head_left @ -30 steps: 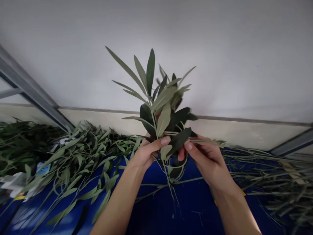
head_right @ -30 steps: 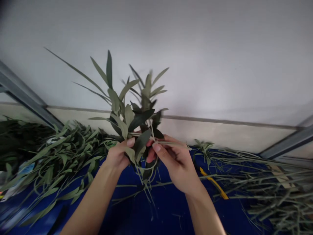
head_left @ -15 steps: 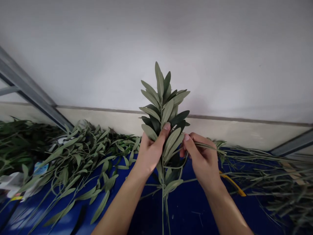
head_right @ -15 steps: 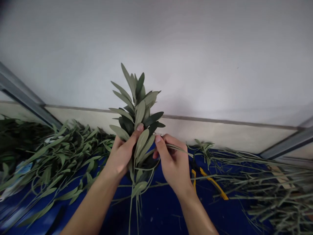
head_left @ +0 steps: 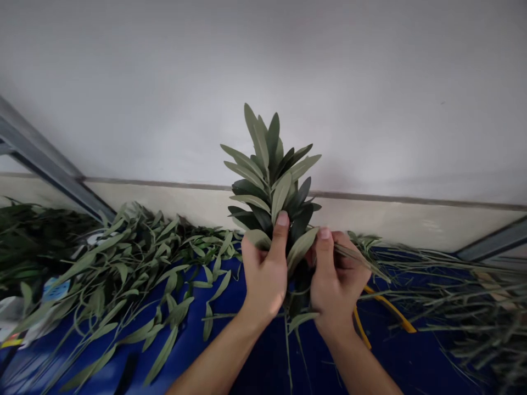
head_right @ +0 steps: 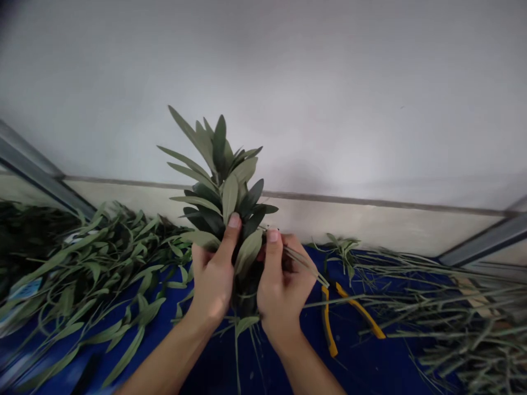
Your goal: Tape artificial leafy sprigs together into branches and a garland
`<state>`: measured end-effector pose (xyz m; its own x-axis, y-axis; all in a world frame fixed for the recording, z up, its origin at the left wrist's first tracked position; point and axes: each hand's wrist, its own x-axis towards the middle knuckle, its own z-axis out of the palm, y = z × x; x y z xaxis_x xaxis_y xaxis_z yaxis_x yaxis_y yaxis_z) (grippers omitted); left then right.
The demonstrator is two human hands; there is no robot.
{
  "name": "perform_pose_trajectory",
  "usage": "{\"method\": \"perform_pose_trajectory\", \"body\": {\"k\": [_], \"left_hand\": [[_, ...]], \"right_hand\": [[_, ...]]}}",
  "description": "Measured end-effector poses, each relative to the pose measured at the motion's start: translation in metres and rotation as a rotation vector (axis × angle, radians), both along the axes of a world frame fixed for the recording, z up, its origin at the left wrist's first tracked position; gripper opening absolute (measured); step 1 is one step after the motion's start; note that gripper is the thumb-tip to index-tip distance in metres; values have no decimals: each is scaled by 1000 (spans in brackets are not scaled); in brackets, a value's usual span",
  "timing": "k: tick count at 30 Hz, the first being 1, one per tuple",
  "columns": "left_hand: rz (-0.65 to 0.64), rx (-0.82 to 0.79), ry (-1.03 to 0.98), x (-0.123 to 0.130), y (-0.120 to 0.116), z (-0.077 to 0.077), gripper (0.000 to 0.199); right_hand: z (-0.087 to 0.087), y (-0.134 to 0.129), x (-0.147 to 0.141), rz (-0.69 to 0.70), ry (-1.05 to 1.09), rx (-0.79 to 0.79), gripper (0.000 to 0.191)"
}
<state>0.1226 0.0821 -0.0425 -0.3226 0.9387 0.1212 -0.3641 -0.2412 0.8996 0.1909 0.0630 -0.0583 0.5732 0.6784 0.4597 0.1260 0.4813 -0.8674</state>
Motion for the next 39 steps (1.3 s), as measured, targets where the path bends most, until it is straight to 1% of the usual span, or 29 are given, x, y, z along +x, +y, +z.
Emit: {"method": "perform_pose_trajectory", "body": {"k": [2, 4, 6, 7, 9, 10, 11, 12, 14, 16, 18, 20, 23, 25, 26, 28, 29, 30, 31, 32, 34, 36, 37, 39], "left_hand": [[45, -35, -34, -2, 2, -1, 25], [33, -68, -79, -8, 6, 0, 26], [-48, -101, -96, -19, 12, 3, 28], [-111, -120, -84, -25, 15, 5, 29], [-233, -160, -45, -35, 20, 10, 33], [-268, -170, -33, -39, 22, 12, 36], [-273, -167, -28, -42, 24, 13, 38], [-251, -155, -28, -44, 25, 14, 39], [-158, -135, -45, -44, 28, 14, 41], [-115, -139, -78, -42, 30, 13, 40], [-151, -112, -130, -38, 30, 14, 36], [-177, -20, -176, -35, 29, 15, 33], [-150, 108, -190, -31, 27, 19, 35], [-135, 123, -183, -36, 29, 20, 34], [-124, 84, -187, -41, 33, 21, 34], [-41, -51, -221, -58, 42, 21, 33], [31, -110, -257, -67, 48, 22, 34], [144, -87, -300, -77, 53, 22, 32], [199, -30, -326, -86, 56, 24, 29], [201, 17, -335, -92, 59, 25, 28], [152, 67, -359, -98, 60, 28, 24], [110, 51, -362, -98, 59, 29, 24], [112, 37, -359, -98, 59, 30, 24], [153, 26, -378, -101, 61, 29, 27]], "right_hand": [[1, 2, 3, 44, -65, -1, 40], [2, 4, 11, 113, -181, 3, 41], [5, 6, 20, 172, -320, 10, 42], [6, 7, 24, 198, -380, 11, 42], [8, 8, 29, 265, -463, 6, 42], [9, 8, 30, 303, -485, 3, 43], [10, 7, 30, 336, -497, 1, 43], [10, 7, 30, 360, -498, 1, 44], [11, 5, 27, 396, -478, -4, 45], [12, 2, 22, 423, -459, -8, 45], [13, 0, 16, 409, -473, 8, 44], [13, -2, 8, 353, -514, 62, 42], [10, -4, -3, 245, -573, 168, 43], [9, -7, -5, 187, -593, 205, 44], [9, -9, -4, 156, -587, 196, 43], [9, -12, 4, 83, -517, 130, 36], [10, -14, 9, 52, -454, 83, 33], [10, -14, 14, 32, -375, 42, 30], [10, -14, 19, 38, -286, 14, 30], [10, -12, 23, 71, -197, 2, 30], [9, -6, 28, 187, -35, -2, 32], [8, 2, 33, 281, 92, 15, 33], [9, 6, 37, 298, 144, 27, 34], [13, 11, 50, 246, 267, 74, 38]]}}
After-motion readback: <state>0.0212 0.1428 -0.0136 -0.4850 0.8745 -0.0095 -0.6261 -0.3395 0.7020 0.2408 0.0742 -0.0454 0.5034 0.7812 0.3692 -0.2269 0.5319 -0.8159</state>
